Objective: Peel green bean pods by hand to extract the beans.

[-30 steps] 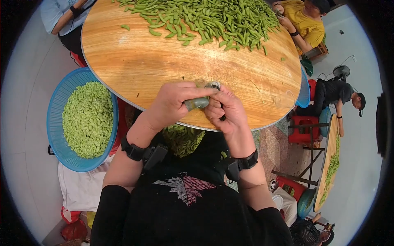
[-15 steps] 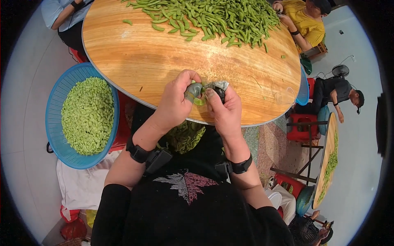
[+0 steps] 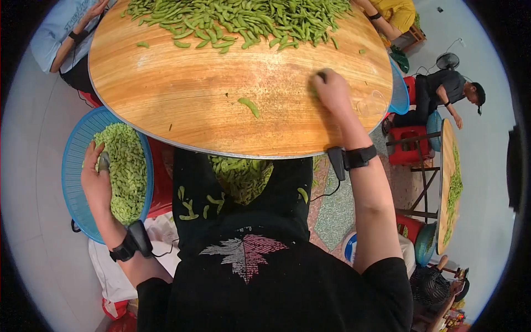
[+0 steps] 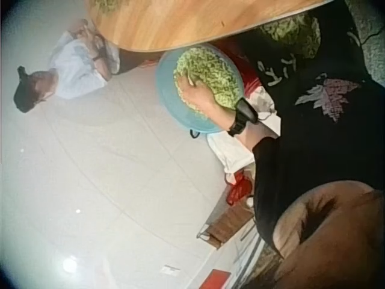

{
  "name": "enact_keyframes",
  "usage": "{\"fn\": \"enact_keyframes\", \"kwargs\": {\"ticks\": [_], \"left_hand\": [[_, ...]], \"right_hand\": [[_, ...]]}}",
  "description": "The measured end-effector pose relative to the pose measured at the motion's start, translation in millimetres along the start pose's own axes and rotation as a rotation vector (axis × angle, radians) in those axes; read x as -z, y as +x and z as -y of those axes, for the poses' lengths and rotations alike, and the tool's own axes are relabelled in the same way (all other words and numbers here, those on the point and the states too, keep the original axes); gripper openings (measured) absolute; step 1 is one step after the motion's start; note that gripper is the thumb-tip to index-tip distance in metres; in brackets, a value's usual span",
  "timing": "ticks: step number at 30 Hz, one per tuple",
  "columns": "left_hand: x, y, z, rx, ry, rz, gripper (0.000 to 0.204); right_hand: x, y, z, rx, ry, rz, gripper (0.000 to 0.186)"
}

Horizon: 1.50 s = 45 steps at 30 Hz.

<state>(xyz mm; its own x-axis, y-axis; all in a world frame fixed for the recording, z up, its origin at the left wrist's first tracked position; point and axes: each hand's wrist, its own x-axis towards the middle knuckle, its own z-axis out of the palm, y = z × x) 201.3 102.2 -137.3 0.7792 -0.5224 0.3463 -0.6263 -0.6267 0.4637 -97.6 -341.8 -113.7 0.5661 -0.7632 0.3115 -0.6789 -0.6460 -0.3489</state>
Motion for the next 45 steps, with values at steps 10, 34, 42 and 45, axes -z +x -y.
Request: {"fn": "enact_keyframes", "kwargs": {"ticks": [10,34,42,45], "left_hand": [[-17.2,-17.3,-181.2,-0.538,-0.586,0.720,0.037],[-163.2,163.8,-246.1,-0.550,-0.119,0.433,0.064],[-106.0,94.8,-244.7,-0.520,-0.294,0.547,0.067],[-86.9,73.6,-252.0,-0.710,-0.243,0.339,0.051]], "right_hand": [[23.2,-57.2,139.4,0.838,0.348,0.842,0.022],[-46.0,101.1,55.2,0.009,0.120,0.148,0.028],[-22.3,43.5,63.4,0.166,0.213,0.309,0.030],[-16.4,30.2,53.6,0.204,0.267,0.325,0.031]]}}
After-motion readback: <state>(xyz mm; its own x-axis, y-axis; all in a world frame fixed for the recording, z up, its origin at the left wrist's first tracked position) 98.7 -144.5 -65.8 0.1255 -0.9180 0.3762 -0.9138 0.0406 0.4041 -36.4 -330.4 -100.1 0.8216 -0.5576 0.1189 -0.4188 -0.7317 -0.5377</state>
